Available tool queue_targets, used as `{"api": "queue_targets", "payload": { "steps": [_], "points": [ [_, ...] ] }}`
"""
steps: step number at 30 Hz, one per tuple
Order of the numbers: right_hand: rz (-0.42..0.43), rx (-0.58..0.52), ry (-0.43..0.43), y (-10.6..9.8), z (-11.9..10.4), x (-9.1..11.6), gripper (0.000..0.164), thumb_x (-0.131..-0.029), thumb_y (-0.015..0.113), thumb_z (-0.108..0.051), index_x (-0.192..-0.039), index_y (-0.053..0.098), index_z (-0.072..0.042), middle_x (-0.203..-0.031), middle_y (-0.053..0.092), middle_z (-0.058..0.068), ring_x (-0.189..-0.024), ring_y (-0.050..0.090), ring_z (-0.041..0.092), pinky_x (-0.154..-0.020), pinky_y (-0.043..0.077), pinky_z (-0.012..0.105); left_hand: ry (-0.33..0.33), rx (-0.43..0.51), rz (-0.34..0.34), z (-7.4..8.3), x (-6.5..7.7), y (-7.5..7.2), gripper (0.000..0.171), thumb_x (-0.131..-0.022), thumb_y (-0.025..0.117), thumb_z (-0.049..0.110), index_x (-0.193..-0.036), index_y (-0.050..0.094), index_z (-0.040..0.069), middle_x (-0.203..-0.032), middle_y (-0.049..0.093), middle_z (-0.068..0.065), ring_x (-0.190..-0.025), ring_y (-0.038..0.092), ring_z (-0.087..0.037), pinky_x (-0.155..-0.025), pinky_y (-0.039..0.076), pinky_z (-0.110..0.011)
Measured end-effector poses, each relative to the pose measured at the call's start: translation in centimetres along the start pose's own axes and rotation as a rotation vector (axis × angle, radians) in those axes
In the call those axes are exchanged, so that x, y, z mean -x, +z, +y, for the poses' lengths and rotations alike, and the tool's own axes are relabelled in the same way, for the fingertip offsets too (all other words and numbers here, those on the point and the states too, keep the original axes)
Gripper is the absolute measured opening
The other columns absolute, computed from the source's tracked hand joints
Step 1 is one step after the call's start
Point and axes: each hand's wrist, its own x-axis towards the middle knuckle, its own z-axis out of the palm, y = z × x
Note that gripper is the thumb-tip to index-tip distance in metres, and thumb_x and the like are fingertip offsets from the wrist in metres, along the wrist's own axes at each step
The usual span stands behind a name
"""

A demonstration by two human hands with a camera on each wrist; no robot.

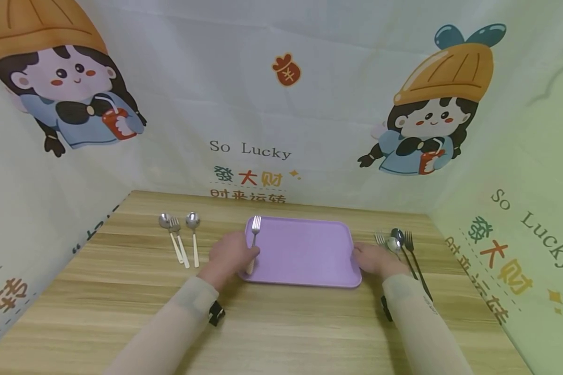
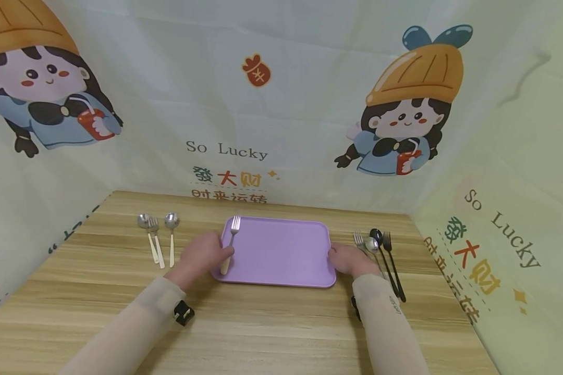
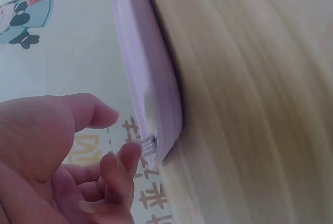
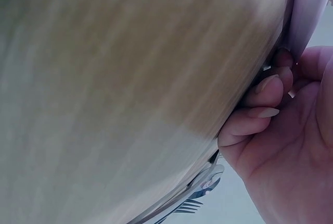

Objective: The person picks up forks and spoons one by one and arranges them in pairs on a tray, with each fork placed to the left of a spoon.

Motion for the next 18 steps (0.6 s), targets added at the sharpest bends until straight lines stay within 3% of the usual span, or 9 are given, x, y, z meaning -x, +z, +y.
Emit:
{"api": "queue_targets", "payload": {
  "steps": [8,18],
  "points": [
    [0.010,0.007,-0.008,0.0,0.0,0.1,0.047,-0.107,0.030,-0.029,-0.142,0.048,-0.004,-0.139,0.048,0.021,-0.126,0.041,0.042,-0.104,0.034,0.058,0.020,0.038,0.032,-2.0,-0.3,-1.2,0.039,-0.095,0.059,0.035,-0.063,0.053,0.013,-0.056,0.051,0.000,-0.047,0.046,-0.015,-0.040,0.036,-0.028],
    [0.012,0.004,-0.012,0.0,-0.1,0.1,0.046,-0.107,0.030,-0.028,-0.139,0.051,-0.003,-0.138,0.050,0.021,-0.125,0.042,0.041,-0.103,0.035,0.057,-0.009,0.062,0.071,-5.2,-0.5,-3.5,0.042,-0.097,0.058,0.036,-0.062,0.052,0.013,-0.054,0.049,0.001,-0.046,0.046,-0.015,-0.041,0.040,-0.029]
  ]
}}
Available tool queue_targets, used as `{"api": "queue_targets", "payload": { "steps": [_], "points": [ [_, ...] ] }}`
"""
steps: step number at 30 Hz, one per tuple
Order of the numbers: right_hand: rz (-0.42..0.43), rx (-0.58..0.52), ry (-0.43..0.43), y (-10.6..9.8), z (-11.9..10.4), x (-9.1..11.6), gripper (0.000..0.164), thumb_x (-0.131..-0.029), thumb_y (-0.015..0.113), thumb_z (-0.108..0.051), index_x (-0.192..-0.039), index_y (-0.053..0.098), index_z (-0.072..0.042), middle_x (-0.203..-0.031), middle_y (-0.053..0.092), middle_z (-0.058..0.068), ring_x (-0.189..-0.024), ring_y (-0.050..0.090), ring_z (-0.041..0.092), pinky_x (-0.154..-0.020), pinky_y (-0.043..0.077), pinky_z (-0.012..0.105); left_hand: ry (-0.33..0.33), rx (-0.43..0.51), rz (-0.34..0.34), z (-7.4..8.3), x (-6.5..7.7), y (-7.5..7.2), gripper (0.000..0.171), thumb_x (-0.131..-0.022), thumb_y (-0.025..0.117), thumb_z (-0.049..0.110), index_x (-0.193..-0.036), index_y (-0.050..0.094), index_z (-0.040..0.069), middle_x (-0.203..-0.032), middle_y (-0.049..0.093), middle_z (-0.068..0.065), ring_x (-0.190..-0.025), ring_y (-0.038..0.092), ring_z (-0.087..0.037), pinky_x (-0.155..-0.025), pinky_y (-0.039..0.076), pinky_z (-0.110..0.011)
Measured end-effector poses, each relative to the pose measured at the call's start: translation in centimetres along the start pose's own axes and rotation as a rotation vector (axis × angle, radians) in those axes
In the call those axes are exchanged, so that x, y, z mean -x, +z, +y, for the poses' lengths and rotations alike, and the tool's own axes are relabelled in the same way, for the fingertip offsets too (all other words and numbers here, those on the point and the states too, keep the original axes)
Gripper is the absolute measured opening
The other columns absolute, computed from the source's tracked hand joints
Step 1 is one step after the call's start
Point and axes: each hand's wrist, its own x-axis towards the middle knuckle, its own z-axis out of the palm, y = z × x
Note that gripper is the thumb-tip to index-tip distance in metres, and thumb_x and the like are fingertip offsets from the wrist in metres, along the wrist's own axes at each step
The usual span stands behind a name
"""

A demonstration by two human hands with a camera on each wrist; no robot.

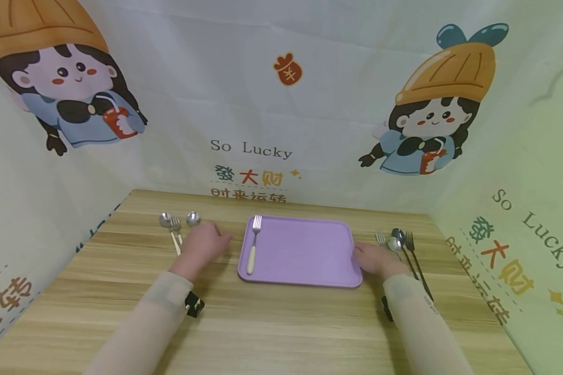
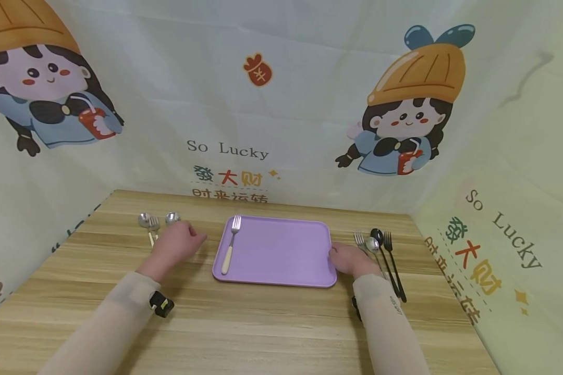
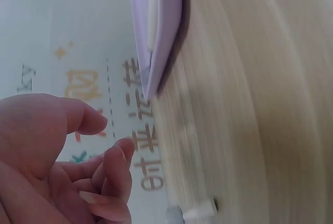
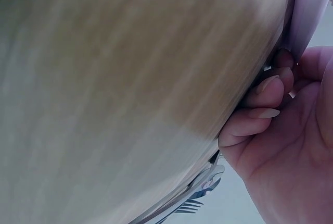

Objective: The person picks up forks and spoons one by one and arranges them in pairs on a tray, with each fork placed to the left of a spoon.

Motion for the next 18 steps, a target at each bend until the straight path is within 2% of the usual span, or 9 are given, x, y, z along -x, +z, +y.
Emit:
{"api": "queue_targets", "payload": {
  "steps": [5,10,13,18],
  "points": [
    [-0.007,0.006,0.013,0.0,-0.1,0.0,0.050,-0.107,0.029,-0.031,-0.146,0.043,-0.002,-0.143,0.044,0.021,-0.129,0.037,0.041,-0.107,0.031,0.056,-0.021,-0.013,0.034,-1.7,0.0,-1.3,0.041,-0.097,0.058,0.035,-0.065,0.053,0.010,-0.060,0.052,-0.003,-0.048,0.048,-0.017,-0.041,0.041,-0.030],
    [-0.007,0.017,0.008,0.1,-0.1,0.0,0.050,-0.107,0.029,-0.030,-0.147,0.041,-0.002,-0.144,0.042,0.021,-0.130,0.036,0.041,-0.108,0.030,0.056,-0.020,0.006,0.053,-4.1,-0.2,-2.3,0.041,-0.099,0.055,0.032,-0.064,0.051,0.010,-0.055,0.050,-0.002,-0.044,0.048,-0.016,-0.039,0.042,-0.029],
    [-0.006,0.024,0.007,0.1,0.0,-0.1,0.050,-0.107,0.030,-0.030,-0.147,0.040,-0.002,-0.144,0.042,0.021,-0.130,0.035,0.041,-0.108,0.030,0.056,-0.039,0.012,0.051,-5.6,-0.2,-3.1,0.046,-0.100,0.051,0.036,-0.062,0.049,0.011,-0.053,0.047,-0.002,-0.044,0.046,-0.016,-0.039,0.040,-0.029],
    [-0.009,0.025,0.006,0.0,0.0,0.0,0.050,-0.107,0.029,-0.030,-0.147,0.041,-0.002,-0.144,0.042,0.022,-0.129,0.036,0.042,-0.107,0.030,0.057,-0.073,0.007,0.045,-7.6,-0.2,-4.3,0.039,-0.101,0.047,0.029,-0.069,0.052,0.007,-0.064,0.049,-0.006,-0.050,0.045,-0.017,-0.043,0.040,-0.029]
  ]
}}
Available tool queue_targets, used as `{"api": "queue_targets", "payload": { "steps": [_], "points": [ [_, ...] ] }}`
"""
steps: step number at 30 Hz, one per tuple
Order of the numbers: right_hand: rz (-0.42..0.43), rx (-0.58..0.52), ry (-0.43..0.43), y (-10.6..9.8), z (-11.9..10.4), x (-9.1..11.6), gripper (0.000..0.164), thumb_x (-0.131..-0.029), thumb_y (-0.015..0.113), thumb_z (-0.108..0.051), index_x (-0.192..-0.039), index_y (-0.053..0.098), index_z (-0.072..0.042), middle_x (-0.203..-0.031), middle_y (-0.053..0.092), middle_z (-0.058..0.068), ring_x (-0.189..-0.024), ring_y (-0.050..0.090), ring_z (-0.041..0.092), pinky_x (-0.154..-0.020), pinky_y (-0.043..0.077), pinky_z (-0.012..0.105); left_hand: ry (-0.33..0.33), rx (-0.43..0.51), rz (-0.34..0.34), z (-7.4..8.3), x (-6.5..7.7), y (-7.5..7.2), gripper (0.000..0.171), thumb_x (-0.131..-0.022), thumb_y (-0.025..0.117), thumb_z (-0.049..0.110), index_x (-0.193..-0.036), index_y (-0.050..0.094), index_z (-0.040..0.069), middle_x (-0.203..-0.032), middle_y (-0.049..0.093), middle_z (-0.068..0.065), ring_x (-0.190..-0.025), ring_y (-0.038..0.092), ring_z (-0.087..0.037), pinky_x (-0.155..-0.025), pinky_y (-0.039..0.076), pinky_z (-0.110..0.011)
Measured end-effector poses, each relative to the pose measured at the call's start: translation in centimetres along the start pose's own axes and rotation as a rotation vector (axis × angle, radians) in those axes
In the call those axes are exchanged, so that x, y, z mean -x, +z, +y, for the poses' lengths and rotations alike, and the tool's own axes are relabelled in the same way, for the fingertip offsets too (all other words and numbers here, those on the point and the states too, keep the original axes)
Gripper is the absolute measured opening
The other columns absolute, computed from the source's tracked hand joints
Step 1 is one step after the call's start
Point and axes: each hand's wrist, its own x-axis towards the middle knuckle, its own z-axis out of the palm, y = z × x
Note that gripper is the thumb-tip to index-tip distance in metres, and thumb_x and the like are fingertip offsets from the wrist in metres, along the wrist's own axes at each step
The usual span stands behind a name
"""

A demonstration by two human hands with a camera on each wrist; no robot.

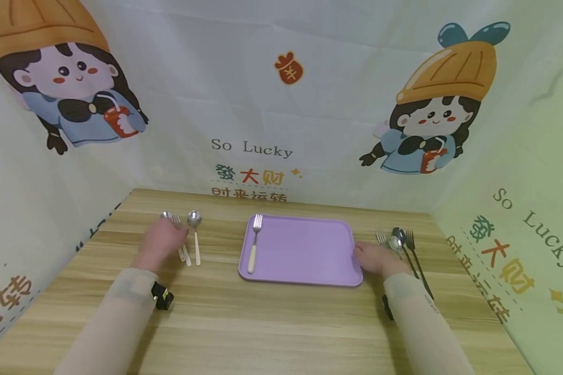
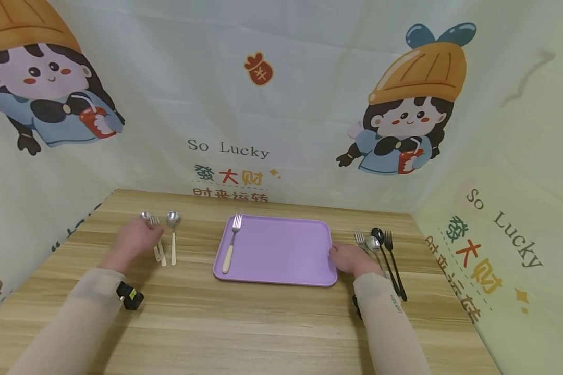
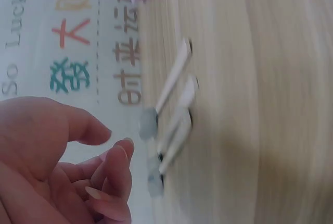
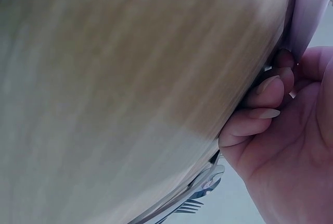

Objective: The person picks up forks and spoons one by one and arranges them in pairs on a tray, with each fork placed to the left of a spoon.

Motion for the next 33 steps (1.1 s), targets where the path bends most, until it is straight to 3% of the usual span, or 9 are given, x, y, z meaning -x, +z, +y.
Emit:
{"api": "queue_targets", "payload": {
  "steps": [6,8,12,15,19,22,25,29,33],
  "points": [
    [-0.001,-0.007,0.009,0.0,0.0,0.0,0.051,-0.107,0.028,-0.031,-0.148,0.039,-0.002,-0.145,0.041,0.021,-0.130,0.034,0.041,-0.108,0.029,0.056,-0.029,-0.031,-0.040,-1.2,-0.2,-0.5,0.035,-0.099,0.048,0.021,-0.104,0.060,-0.011,-0.084,0.056,-0.019,-0.059,0.050,-0.022,-0.050,0.045,-0.034],
    [-0.004,-0.015,0.008,0.0,0.0,0.0,0.051,-0.107,0.028,-0.031,-0.148,0.039,-0.002,-0.145,0.040,0.021,-0.131,0.034,0.041,-0.108,0.029,0.056,-0.055,-0.039,-0.056,-1.4,-0.3,-0.4,0.037,-0.099,0.050,0.022,-0.106,0.059,-0.013,-0.086,0.056,-0.021,-0.062,0.051,-0.024,-0.052,0.045,-0.036],
    [-0.013,-0.031,0.010,0.0,0.0,-0.1,0.050,-0.107,0.028,-0.030,-0.148,0.040,-0.002,-0.145,0.042,0.021,-0.130,0.035,0.041,-0.108,0.030,0.056,-0.076,-0.067,-0.093,-1.9,-0.5,0.1,0.033,-0.097,0.052,0.025,-0.084,0.061,-0.005,-0.077,0.056,-0.017,-0.062,0.051,-0.024,-0.054,0.045,-0.036],
    [-0.009,-0.037,0.007,-0.1,0.0,-0.1,0.046,-0.107,0.030,-0.028,-0.137,0.053,-0.003,-0.138,0.049,0.021,-0.126,0.041,0.040,-0.105,0.034,0.056,-0.070,-0.080,-0.104,-2.1,-0.6,0.4,0.033,-0.096,0.053,0.025,-0.073,0.059,0.002,-0.070,0.054,-0.013,-0.060,0.051,-0.023,-0.053,0.044,-0.036],
    [0.000,-0.042,0.008,-0.2,-0.1,-0.2,0.037,-0.106,0.031,-0.027,-0.108,0.063,-0.008,-0.125,0.059,0.018,-0.117,0.050,0.038,-0.099,0.040,0.056,-0.082,-0.072,-0.096,-2.1,-0.6,0.7,0.031,-0.095,0.055,0.025,-0.076,0.060,0.001,-0.070,0.054,-0.013,-0.061,0.051,-0.024,-0.054,0.044,-0.036],
    [-0.002,-0.049,0.017,-0.3,-0.2,-0.2,0.036,-0.106,0.031,-0.027,-0.099,0.062,-0.011,-0.119,0.061,0.016,-0.113,0.053,0.036,-0.097,0.042,0.056,-0.096,-0.054,-0.086,-2.0,-0.6,0.7,0.031,-0.094,0.057,0.025,-0.083,0.062,-0.003,-0.072,0.055,-0.014,-0.061,0.051,-0.024,-0.053,0.044,-0.035],
    [-0.003,-0.052,0.020,-0.3,-0.2,-0.1,0.038,-0.106,0.031,-0.028,-0.110,0.063,-0.007,-0.124,0.059,0.018,-0.116,0.051,0.037,-0.099,0.040,0.056,-0.110,-0.036,-0.079,-1.9,-0.7,0.8,0.028,-0.093,0.059,0.022,-0.083,0.062,-0.004,-0.065,0.056,-0.011,-0.055,0.053,-0.021,-0.049,0.044,-0.032],
    [-0.008,-0.044,0.016,-0.3,-0.2,-0.1,0.045,-0.106,0.031,-0.028,-0.133,0.056,-0.002,-0.135,0.052,0.022,-0.124,0.044,0.041,-0.103,0.036,0.057,-0.134,-0.011,-0.083,-1.8,-0.5,0.6,0.027,-0.091,0.059,0.018,-0.068,0.058,0.003,-0.053,0.057,-0.006,-0.045,0.053,-0.016,-0.043,0.042,-0.027],
    [-0.006,-0.039,0.012,-0.3,-0.2,0.0,0.044,-0.106,0.031,-0.027,-0.130,0.058,-0.003,-0.133,0.054,0.021,-0.123,0.045,0.040,-0.103,0.036,0.057,-0.151,0.006,-0.091,-1.7,-0.2,0.3,0.032,-0.089,0.059,0.017,-0.059,0.056,0.007,-0.050,0.056,-0.005,-0.043,0.053,-0.016,-0.042,0.042,-0.027]
  ]
}}
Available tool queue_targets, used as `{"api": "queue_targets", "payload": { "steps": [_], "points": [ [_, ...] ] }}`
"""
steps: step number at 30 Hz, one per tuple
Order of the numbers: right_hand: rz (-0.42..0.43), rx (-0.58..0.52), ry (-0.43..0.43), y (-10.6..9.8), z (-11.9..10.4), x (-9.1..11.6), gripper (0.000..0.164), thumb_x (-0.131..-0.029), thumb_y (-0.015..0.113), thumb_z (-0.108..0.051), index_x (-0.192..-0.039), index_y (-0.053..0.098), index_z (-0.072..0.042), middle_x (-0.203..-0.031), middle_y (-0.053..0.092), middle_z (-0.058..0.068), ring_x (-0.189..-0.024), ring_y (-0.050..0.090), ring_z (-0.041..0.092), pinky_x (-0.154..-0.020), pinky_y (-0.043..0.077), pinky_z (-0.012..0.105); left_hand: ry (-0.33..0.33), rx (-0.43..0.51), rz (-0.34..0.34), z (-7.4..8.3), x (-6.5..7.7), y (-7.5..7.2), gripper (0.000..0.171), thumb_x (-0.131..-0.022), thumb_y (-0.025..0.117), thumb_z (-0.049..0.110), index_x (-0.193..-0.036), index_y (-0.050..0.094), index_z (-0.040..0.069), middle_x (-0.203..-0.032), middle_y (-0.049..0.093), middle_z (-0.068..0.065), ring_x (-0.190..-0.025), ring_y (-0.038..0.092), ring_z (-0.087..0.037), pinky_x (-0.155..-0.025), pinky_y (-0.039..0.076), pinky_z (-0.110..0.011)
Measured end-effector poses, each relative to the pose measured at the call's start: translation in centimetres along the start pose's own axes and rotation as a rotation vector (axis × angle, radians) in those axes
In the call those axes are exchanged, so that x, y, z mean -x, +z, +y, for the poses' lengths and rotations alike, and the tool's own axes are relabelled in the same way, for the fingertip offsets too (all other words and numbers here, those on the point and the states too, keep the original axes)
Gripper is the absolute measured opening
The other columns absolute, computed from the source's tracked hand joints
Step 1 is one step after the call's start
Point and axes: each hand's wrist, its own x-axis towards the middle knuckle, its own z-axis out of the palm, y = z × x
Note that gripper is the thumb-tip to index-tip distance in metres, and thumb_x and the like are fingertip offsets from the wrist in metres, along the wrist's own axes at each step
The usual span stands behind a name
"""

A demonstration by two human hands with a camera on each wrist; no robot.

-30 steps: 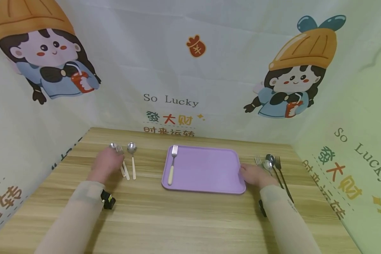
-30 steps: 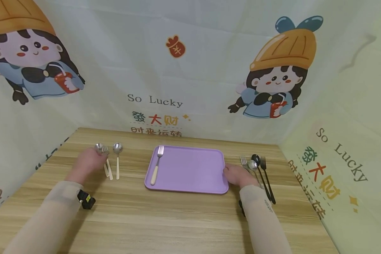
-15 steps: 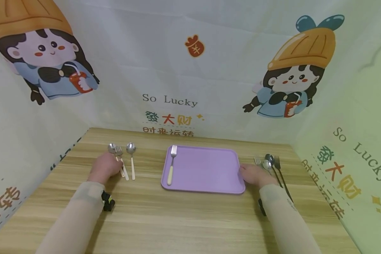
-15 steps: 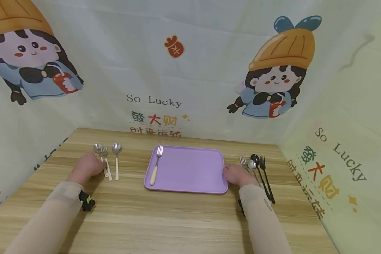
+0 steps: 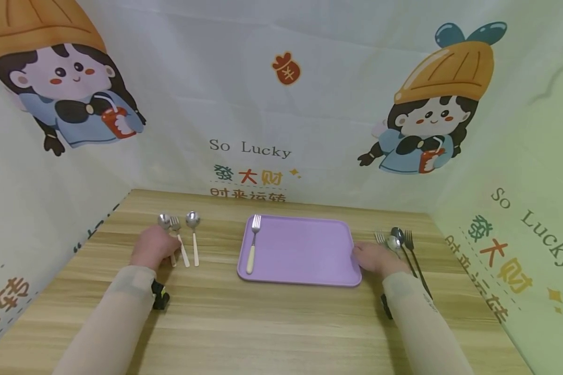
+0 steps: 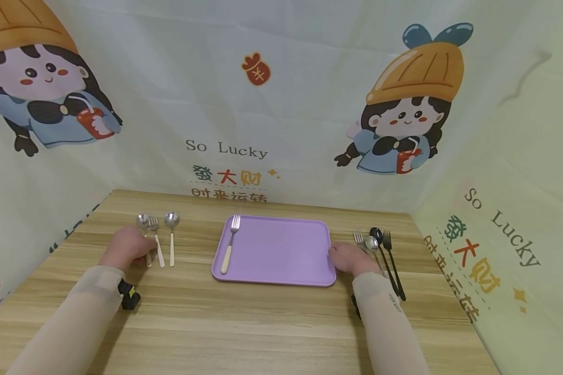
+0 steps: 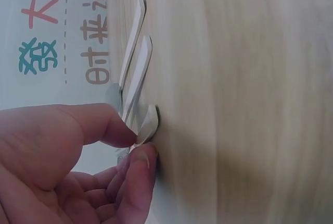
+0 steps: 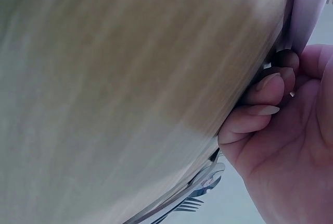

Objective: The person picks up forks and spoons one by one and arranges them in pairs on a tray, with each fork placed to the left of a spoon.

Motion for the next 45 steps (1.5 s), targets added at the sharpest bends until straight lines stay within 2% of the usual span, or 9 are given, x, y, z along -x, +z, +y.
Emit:
{"api": "queue_targets", "payload": {
  "steps": [10,17,23,30,35,42,45],
  "points": [
    [0.001,0.005,0.015,0.0,0.0,0.0,0.041,-0.107,0.030,-0.029,-0.119,0.063,-0.007,-0.130,0.057,0.018,-0.121,0.048,0.038,-0.101,0.038,0.056,-0.014,0.023,0.029,-0.7,0.2,-0.1,0.026,-0.083,0.064,0.016,-0.059,0.057,0.007,-0.047,0.054,-0.003,-0.040,0.051,-0.014,-0.040,0.041,-0.027],
    [0.000,0.024,0.009,0.0,0.1,0.0,0.046,-0.107,0.030,-0.029,-0.136,0.054,-0.004,-0.137,0.051,0.021,-0.125,0.043,0.041,-0.104,0.035,0.057,-0.002,-0.007,0.046,-0.7,0.5,-0.5,0.032,-0.082,0.067,0.020,-0.055,0.054,0.010,-0.045,0.052,-0.002,-0.038,0.048,-0.014,-0.039,0.039,-0.027],
    [0.005,0.022,0.005,0.1,0.1,0.0,0.042,-0.107,0.030,-0.028,-0.124,0.061,-0.006,-0.133,0.055,0.020,-0.123,0.045,0.040,-0.103,0.037,0.057,-0.036,0.000,0.033,-0.9,0.5,-0.5,0.032,-0.085,0.066,0.018,-0.057,0.053,0.009,-0.047,0.052,-0.002,-0.039,0.048,-0.013,-0.038,0.039,-0.026],
    [0.007,0.032,-0.003,0.0,0.0,0.1,0.044,-0.107,0.030,-0.028,-0.133,0.056,-0.004,-0.136,0.052,0.021,-0.124,0.043,0.041,-0.104,0.035,0.057,-0.046,-0.004,0.028,-1.3,0.4,-0.6,0.030,-0.085,0.066,0.018,-0.060,0.056,0.007,-0.048,0.056,-0.004,-0.040,0.050,-0.013,-0.039,0.039,-0.025],
    [0.011,0.035,-0.002,0.0,0.0,0.0,0.043,-0.106,0.030,-0.028,-0.129,0.059,-0.005,-0.134,0.053,0.020,-0.124,0.044,0.040,-0.103,0.036,0.057,-0.062,0.014,0.034,-1.4,0.4,-0.7,0.030,-0.086,0.067,0.020,-0.060,0.056,0.007,-0.049,0.057,-0.004,-0.041,0.051,-0.014,-0.040,0.040,-0.026],
    [0.011,0.031,0.001,0.1,0.1,-0.1,0.042,-0.106,0.030,-0.028,-0.124,0.061,-0.005,-0.131,0.056,0.020,-0.121,0.047,0.040,-0.101,0.038,0.056,-0.047,0.045,0.047,-1.4,0.5,-1.0,0.029,-0.083,0.067,0.018,-0.059,0.055,0.007,-0.049,0.057,-0.005,-0.040,0.050,-0.014,-0.039,0.040,-0.026],
    [0.012,0.036,-0.003,0.1,0.1,-0.1,0.044,-0.106,0.030,-0.028,-0.129,0.059,-0.005,-0.133,0.054,0.020,-0.122,0.046,0.040,-0.102,0.038,0.056,-0.057,0.048,0.028,-1.5,0.5,-0.9,0.027,-0.084,0.067,0.018,-0.063,0.056,0.006,-0.050,0.057,-0.005,-0.041,0.052,-0.014,-0.039,0.041,-0.026]
  ]
}}
